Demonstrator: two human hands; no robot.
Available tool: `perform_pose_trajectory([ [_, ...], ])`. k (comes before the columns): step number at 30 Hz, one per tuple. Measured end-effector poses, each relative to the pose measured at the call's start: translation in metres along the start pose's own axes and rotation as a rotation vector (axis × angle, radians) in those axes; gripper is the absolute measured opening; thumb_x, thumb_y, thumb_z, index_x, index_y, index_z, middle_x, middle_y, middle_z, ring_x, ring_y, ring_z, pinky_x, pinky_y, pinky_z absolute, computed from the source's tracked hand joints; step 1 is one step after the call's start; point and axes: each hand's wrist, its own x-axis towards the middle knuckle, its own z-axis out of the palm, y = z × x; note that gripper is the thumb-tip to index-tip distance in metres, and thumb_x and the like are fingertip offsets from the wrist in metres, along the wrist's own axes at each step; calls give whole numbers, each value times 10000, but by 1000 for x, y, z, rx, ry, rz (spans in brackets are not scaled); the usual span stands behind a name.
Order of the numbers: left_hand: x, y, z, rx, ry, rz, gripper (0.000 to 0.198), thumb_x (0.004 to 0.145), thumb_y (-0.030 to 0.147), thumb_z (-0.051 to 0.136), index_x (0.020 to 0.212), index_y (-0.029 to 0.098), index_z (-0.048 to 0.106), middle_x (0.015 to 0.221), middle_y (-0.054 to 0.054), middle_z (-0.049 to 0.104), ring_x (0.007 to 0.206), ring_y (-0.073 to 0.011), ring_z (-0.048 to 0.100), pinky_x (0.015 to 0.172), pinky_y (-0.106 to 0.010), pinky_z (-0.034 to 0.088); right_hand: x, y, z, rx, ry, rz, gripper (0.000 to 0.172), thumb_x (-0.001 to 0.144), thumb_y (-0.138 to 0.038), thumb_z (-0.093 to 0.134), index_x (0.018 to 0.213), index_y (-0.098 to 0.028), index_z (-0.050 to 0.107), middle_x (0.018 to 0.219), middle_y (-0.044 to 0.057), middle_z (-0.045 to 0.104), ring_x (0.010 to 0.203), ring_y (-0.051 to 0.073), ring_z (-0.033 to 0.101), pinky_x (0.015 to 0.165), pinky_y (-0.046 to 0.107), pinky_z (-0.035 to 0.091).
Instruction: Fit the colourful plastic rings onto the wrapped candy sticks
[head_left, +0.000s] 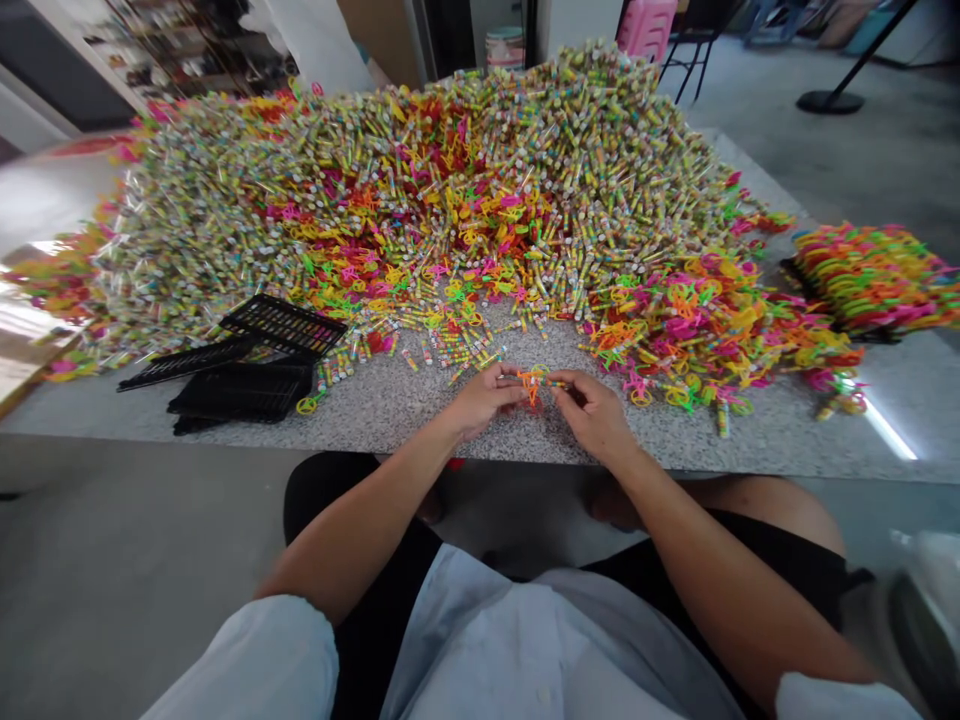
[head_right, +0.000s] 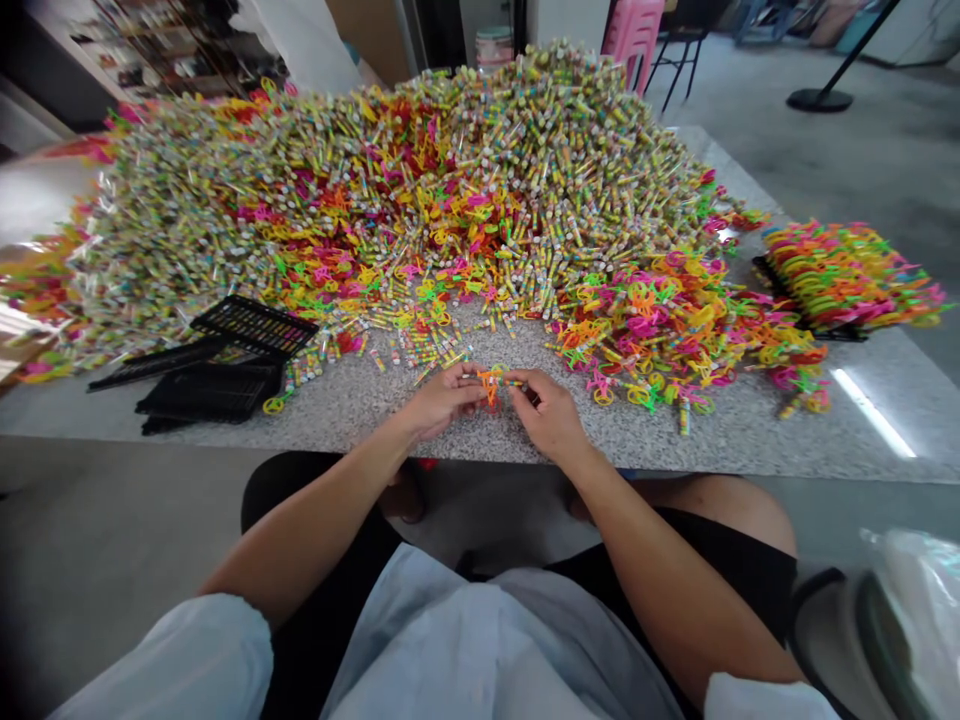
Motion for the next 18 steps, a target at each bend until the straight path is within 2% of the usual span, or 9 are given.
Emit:
perform_pose_trajectory([
  [4, 2, -1, 0, -50, 27, -41, 354, 747, 261, 850, 1016, 141, 654, 876, -30, 703, 711, -107, 654, 647, -227, 475, -1, -1, 0, -63, 27, -76, 242, 999, -262, 537, 1188, -254, 687, 1089, 56, 721, 908, 208, 664, 868, 366, 521],
  [7, 0, -1, 2, -65, 4, -39, 341, 774, 276, 838, 1024, 134, 654, 947, -67, 722, 812, -163, 714, 772, -310, 565, -2, 1, 2, -71, 29, -82, 247, 996, -258, 536, 1192, -252, 686, 1111, 63, 722, 951, 217, 668, 893, 378, 521],
  [9, -2, -1, 4, -64, -10, -29, 358, 788, 292, 833, 1049, 145, 638, 973, -74, 728, 847, -187, 734, 801, -346, 588, -2, 3, 3, -52, 34, -30, 243, 988, -275, 544, 1177, -250, 696, 1102, 62, 729, 914, 214, 671, 874, 379, 528],
  [14, -5, 1, 6, -48, -12, -42, 348, 808, 316, 812, 1044, 160, 610, 924, -65, 727, 821, -183, 729, 735, -329, 605, -3, 9, 5, 56, -6, 143, 271, 969, -355, 571, 1171, -239, 711, 968, 50, 737, 755, 195, 647, 757, 355, 530],
  [18, -4, 2, 5, 7, 26, -55, 247, 838, 322, 757, 968, 168, 613, 826, -31, 685, 699, -130, 667, 616, -250, 559, -3, 10, 4, 134, -48, 188, 270, 951, -382, 591, 1152, -240, 701, 850, 23, 703, 686, 178, 610, 673, 319, 501],
])
